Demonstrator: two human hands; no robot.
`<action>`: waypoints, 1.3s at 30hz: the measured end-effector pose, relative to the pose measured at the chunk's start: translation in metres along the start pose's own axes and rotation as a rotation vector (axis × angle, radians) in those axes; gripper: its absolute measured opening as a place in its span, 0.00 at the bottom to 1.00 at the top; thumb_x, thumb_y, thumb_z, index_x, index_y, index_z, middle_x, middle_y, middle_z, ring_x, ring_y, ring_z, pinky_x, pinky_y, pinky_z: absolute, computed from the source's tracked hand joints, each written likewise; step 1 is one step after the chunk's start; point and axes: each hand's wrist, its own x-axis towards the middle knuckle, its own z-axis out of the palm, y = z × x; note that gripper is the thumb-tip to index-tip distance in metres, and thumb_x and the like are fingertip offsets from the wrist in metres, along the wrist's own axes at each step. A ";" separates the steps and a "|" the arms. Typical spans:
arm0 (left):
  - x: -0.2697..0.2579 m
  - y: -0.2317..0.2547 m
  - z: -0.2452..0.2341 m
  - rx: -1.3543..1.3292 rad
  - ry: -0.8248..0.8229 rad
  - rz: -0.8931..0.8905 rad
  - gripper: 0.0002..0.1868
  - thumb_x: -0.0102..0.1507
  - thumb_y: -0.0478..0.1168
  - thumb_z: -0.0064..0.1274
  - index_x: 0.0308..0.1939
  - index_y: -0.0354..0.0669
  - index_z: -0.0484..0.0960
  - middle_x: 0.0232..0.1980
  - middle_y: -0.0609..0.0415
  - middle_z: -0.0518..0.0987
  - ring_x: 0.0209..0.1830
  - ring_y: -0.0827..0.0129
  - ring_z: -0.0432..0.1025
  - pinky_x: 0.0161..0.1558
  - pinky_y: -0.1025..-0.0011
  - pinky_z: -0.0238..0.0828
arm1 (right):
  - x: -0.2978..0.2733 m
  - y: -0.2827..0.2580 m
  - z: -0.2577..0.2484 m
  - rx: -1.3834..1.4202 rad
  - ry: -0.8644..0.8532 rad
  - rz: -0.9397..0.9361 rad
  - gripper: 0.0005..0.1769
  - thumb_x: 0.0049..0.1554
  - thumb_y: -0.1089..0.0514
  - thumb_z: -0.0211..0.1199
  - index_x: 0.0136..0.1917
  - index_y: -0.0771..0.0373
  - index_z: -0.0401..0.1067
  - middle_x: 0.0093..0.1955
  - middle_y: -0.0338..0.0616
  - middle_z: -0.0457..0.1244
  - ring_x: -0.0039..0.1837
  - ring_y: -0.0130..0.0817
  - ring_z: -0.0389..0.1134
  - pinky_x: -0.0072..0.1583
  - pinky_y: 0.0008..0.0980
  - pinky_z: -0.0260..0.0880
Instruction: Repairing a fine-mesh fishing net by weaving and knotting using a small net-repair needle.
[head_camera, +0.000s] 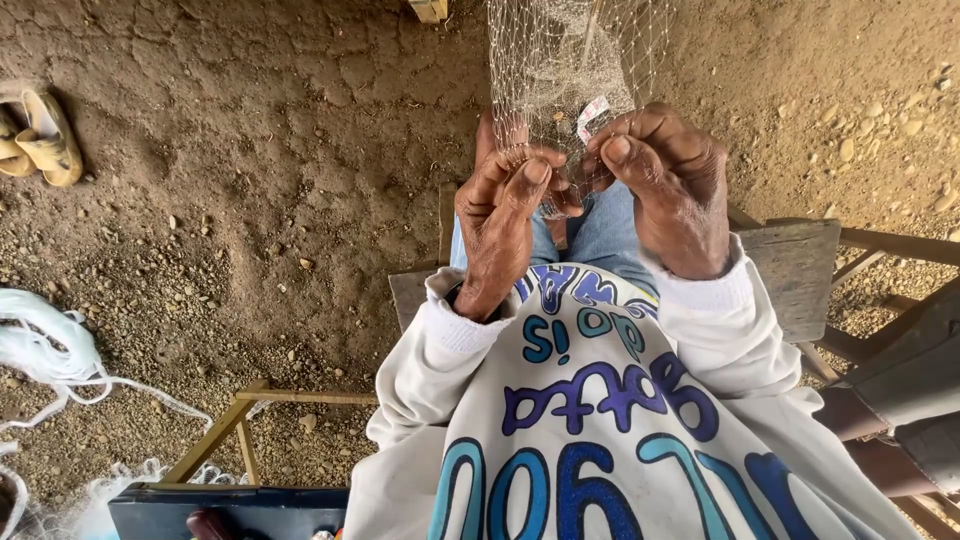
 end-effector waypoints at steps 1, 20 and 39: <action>0.000 0.002 0.001 0.000 0.000 0.002 0.14 0.63 0.39 0.45 0.45 0.29 0.70 0.41 0.41 0.74 0.38 0.68 0.72 0.31 0.69 0.78 | 0.001 0.000 0.002 0.000 -0.002 -0.001 0.24 0.54 0.44 0.52 0.57 0.61 0.58 0.45 0.52 0.61 0.42 0.37 0.64 0.46 0.35 0.68; 0.003 0.002 -0.007 0.004 0.013 0.035 0.12 0.60 0.34 0.46 0.41 0.25 0.72 0.30 0.38 0.73 0.26 0.65 0.72 0.25 0.71 0.75 | 0.012 -0.029 0.040 -0.145 0.092 0.074 0.26 0.51 0.46 0.51 0.47 0.76 0.60 0.36 0.64 0.61 0.32 0.44 0.64 0.36 0.37 0.70; 0.000 0.020 0.014 0.139 0.126 -0.012 0.12 0.58 0.35 0.49 0.35 0.23 0.74 0.24 0.34 0.72 0.22 0.58 0.72 0.22 0.65 0.75 | 0.012 -0.038 0.044 -0.221 0.152 0.013 0.15 0.56 0.57 0.51 0.48 0.73 0.63 0.37 0.59 0.61 0.35 0.39 0.65 0.37 0.30 0.70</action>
